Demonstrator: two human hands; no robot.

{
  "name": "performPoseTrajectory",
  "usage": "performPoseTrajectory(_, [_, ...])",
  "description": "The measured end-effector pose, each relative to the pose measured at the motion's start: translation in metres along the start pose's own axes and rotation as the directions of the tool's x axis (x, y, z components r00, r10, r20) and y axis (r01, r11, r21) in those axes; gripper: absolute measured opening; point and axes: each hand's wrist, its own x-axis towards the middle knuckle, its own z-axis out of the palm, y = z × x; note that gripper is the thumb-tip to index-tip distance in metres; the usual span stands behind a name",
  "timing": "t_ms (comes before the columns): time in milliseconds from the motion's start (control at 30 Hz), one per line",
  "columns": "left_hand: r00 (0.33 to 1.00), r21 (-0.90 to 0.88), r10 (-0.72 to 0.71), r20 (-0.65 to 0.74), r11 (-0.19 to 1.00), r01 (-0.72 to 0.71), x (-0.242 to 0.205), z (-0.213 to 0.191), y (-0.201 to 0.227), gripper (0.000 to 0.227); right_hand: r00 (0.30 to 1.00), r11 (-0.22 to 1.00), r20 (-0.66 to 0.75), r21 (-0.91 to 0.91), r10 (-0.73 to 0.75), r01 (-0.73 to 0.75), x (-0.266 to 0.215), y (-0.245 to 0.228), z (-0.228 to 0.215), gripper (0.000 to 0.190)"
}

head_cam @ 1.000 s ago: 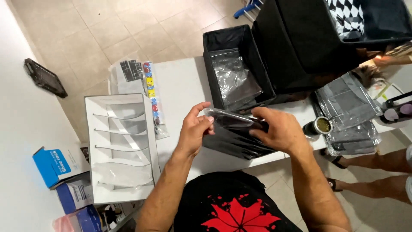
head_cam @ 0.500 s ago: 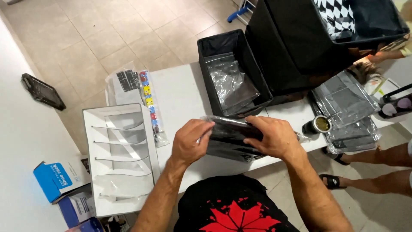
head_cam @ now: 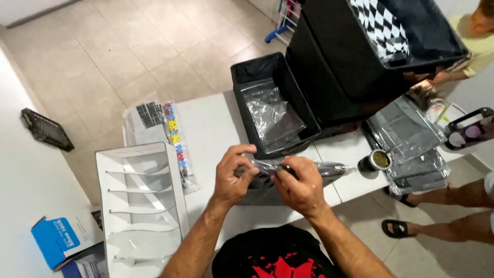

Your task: Assembling collapsible fabric storage boxes by unfolding them and inserting rigid base panels.

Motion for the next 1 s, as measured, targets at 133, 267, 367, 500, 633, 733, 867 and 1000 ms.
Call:
performPoseTrajectory(133, [0.995, -0.026, -0.095, 0.016, 0.995, 0.096, -0.01, 0.004, -0.01, 0.02, 0.996, 0.995, -0.042, -0.066, -0.084, 0.081, 0.017, -0.009, -0.007, 0.012])
performPoseTrajectory(267, [0.999, 0.091, -0.04, 0.023, 0.995, 0.037, -0.009, -0.003, -0.008, 0.041, 0.999, 0.998, 0.028, -0.054, -0.02, 0.021, 0.026, -0.008, -0.02, 0.013])
performPoseTrajectory(367, [0.999, 0.098, -0.035, 0.032, 0.995, 0.032, -0.012, -0.006, -0.015, 0.052, 0.998, 0.999, 0.068, -0.037, 0.003, -0.001, 0.021, 0.002, -0.016, 0.013])
performPoseTrajectory(500, [0.998, 0.077, -0.007, -0.058, 0.997, 0.011, -0.01, -0.002, -0.016, 0.013, 0.976, 0.991, 0.187, 0.097, -0.107, 0.09, 0.016, 0.008, -0.016, 0.007])
performPoseTrajectory(633, [0.994, 0.076, 0.002, -0.107, 0.997, 0.007, -0.011, 0.0, -0.022, 0.009, 0.954, 0.987, 0.266, 0.106, -0.141, 0.117, 0.033, 0.0, -0.029, 0.026])
performPoseTrajectory(733, [0.993, 0.067, -0.02, -0.119, 0.997, 0.028, -0.018, 0.001, -0.029, 0.009, 0.969, 0.977, 0.197, -0.123, -0.148, 0.175, 0.02, 0.013, -0.023, 0.016])
performPoseTrajectory(867, [0.997, 0.067, -0.066, -0.038, 0.995, 0.068, -0.024, -0.006, -0.034, 0.042, 0.958, 0.98, 0.261, -0.127, -0.119, 0.156, 0.01, 0.029, -0.027, 0.014])
performPoseTrajectory(1000, [0.99, 0.146, -0.135, 0.044, 0.981, 0.128, -0.041, -0.011, -0.046, 0.052, 0.893, 0.993, 0.446, 0.07, 0.056, -0.097, 0.003, 0.05, -0.047, 0.011])
